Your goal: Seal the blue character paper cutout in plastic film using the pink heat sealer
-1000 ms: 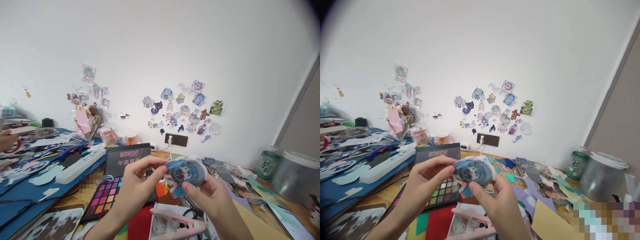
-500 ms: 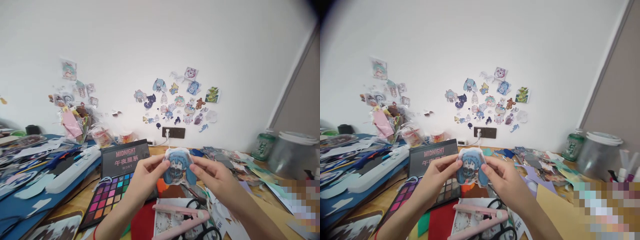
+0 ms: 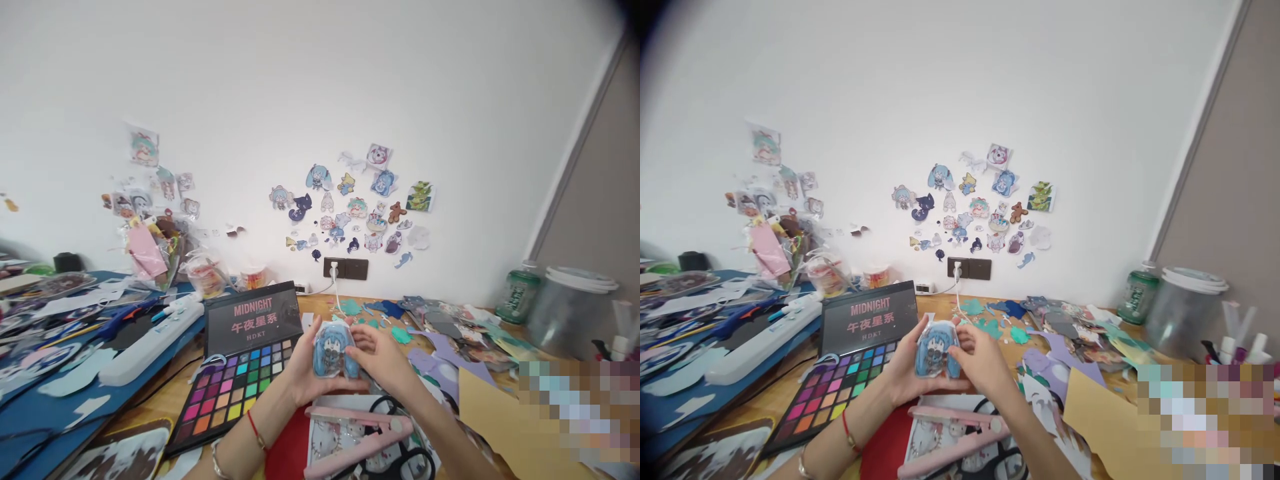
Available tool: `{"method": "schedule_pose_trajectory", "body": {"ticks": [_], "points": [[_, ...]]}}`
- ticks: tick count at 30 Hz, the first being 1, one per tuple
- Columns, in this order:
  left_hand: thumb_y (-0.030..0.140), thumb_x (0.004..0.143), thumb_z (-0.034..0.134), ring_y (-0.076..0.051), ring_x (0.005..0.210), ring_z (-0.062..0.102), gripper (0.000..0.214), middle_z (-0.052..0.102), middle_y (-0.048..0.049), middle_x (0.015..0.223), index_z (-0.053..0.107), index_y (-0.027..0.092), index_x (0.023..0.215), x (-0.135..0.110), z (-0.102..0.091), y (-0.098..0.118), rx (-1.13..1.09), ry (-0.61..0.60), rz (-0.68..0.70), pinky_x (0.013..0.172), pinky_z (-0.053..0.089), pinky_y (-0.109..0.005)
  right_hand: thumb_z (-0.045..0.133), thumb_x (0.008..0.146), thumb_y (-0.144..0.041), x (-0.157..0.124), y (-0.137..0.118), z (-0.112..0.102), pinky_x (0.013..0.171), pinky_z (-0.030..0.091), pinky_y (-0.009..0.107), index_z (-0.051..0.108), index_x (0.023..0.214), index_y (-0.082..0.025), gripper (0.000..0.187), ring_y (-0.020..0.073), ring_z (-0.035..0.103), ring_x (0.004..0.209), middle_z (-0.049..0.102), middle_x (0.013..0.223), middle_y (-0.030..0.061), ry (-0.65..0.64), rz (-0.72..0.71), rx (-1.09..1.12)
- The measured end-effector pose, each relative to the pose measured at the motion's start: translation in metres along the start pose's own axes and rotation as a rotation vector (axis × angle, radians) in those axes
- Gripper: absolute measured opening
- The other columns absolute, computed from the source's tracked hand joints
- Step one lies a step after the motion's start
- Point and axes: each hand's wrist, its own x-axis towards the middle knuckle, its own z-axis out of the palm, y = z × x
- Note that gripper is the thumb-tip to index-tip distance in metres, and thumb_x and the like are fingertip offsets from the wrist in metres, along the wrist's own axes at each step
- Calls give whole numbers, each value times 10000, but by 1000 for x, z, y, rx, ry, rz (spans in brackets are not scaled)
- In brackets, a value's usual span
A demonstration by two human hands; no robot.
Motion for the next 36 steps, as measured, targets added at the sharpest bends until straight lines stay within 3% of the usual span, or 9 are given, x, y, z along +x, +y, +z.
{"method": "schedule_pose_trajectory", "body": {"ticks": [4, 9, 14, 21, 25, 27, 30, 34, 36], "points": [[595, 836, 370, -285, 859, 634, 546, 672, -107, 995, 529, 220, 1200, 1, -5, -1, 50, -5, -13, 792, 433, -524, 612, 663, -148, -4, -4, -3, 697, 513, 322, 587, 1013, -168, 352, 189, 645, 739, 669, 890, 61, -2, -1, -97], [624, 840, 293, -315, 803, 645, 683, 683, -177, 857, 599, 57, 1066, 1, -10, -2, 180, -40, -120, 740, 459, -491, 563, 744, -200, -3, -2, -6, 706, 506, 294, 583, 982, -165, 242, 180, 642, 773, 669, 840, 51, -33, -11, -108], [562, 876, 295, -312, 879, 633, 591, 676, -155, 928, 594, 85, 1057, 0, -14, -2, 252, -11, -35, 839, 401, -547, 572, 747, -228, 0, 2, -12, 717, 510, 304, 595, 914, -152, 186, 194, 647, 775, 684, 826, 65, -14, -28, -112], [497, 882, 368, -314, 863, 640, 506, 674, -158, 927, 611, 79, 1033, -4, -12, 3, 353, 31, 45, 815, 427, -522, 598, 740, -295, -9, -17, -11, 673, 510, 306, 671, 789, -171, 152, 206, 647, 724, 699, 792, 56, 103, -56, -138], [544, 794, 511, -307, 892, 634, 507, 672, -140, 931, 609, 116, 1049, -12, 0, 6, 489, -51, 110, 848, 429, -513, 612, 733, -311, -14, -29, -11, 637, 504, 317, 676, 740, -167, 158, 207, 635, 654, 692, 728, 62, 174, -58, -147], [431, 745, 638, -285, 860, 642, 424, 672, -128, 928, 611, 131, 1044, -17, 9, 8, 577, -71, 162, 835, 450, -483, 613, 736, -334, -16, -34, -13, 645, 508, 312, 676, 748, -173, 173, 208, 638, 672, 694, 730, 58, 169, -61, -130], [268, 751, 659, -238, 783, 650, 303, 675, -119, 869, 623, 113, 1008, -25, 28, 12, 730, -5, 212, 768, 492, -401, 591, 765, -371, -22, -42, -15, 721, 512, 309, 673, 812, -181, 211, 206, 643, 768, 696, 827, 59, 119, -90, -114], [278, 787, 601, -187, 666, 637, 220, 674, -87, 775, 637, 111, 924, -35, 51, 12, 939, 127, 212, 630, 501, -306, 543, 818, -378, -33, -58, -15, 814, 486, 316, 587, 1107, -201, 342, 189, 603, 883, 641, 939, 57, 178, -241, -164], [268, 788, 593, -155, 624, 621, 183, 675, -69, 733, 642, 117, 879, -40, 59, 9, 978, 133, 171, 601, 485, -266, 535, 827, -352, -38, -65, -14, 801, 479, 309, 604, 1058, -211, 278, 184, 587, 874, 622, 914, 49, 184, -306, -214]]}}
